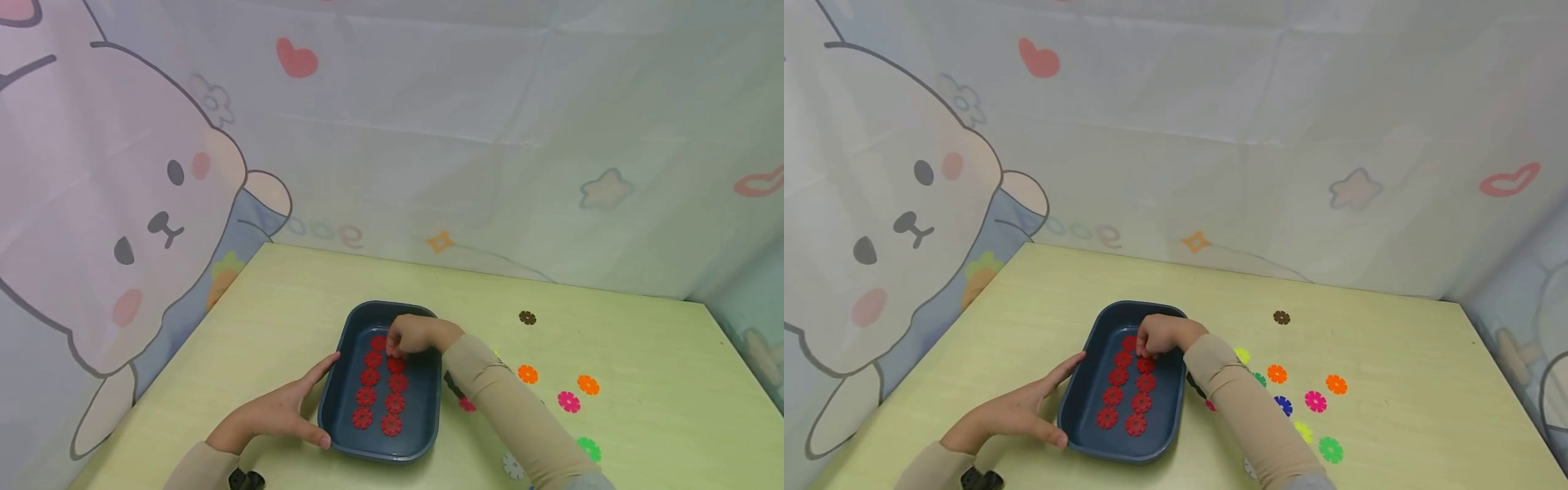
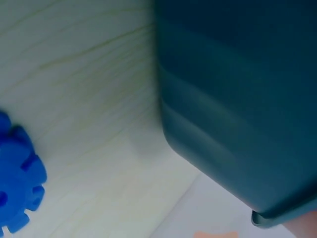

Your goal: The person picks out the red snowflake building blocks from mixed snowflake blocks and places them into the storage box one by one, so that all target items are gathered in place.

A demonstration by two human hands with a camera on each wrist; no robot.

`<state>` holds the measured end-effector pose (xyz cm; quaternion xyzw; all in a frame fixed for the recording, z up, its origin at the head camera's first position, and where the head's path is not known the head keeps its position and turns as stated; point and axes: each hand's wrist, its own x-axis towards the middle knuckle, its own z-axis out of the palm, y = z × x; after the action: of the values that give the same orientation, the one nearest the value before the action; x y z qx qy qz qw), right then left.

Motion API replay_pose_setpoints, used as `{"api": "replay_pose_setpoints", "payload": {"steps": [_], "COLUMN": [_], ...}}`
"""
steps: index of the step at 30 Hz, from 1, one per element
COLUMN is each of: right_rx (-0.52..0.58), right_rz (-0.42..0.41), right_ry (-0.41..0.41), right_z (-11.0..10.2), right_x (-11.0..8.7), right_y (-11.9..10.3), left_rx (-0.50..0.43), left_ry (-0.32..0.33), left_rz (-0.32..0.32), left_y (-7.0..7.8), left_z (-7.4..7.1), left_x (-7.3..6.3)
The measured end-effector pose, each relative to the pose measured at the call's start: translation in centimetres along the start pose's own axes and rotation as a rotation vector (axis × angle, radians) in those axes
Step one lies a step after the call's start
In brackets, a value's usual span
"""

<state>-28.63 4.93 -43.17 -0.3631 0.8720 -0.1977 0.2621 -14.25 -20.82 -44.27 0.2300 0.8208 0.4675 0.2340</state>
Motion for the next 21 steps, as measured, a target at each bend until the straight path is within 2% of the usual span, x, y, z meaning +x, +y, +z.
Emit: {"api": "replay_pose_setpoints", "payload": {"steps": [4,9,13,21], "right_rx": [0.004,0.042,0.055,0.122], "right_rz": [-0.031,-0.131,-0.216,-0.258], "right_ry": [0.017,0.046,0.080,0.125], "right_z": [-0.6,-1.9,-3.0,-3.8], "right_x": [-0.4,-2.1,-4.4,-9.6], "right_y": [-0.1,-0.2,0.1,1.9], "left_rx": [0.000,-0.006,-0.006,0.002], "left_ry": [-0.001,-0.004,-0.002,0.004], "left_rz": [0.000,-0.005,-0.013,-0.014], "left_y": [0.0,0.0,0.0,-0.1], "left_z": [-0.1,-0.2,-0.2,-0.3], "left_x": [0.0,-0.1,-0.2,-0.4]}}
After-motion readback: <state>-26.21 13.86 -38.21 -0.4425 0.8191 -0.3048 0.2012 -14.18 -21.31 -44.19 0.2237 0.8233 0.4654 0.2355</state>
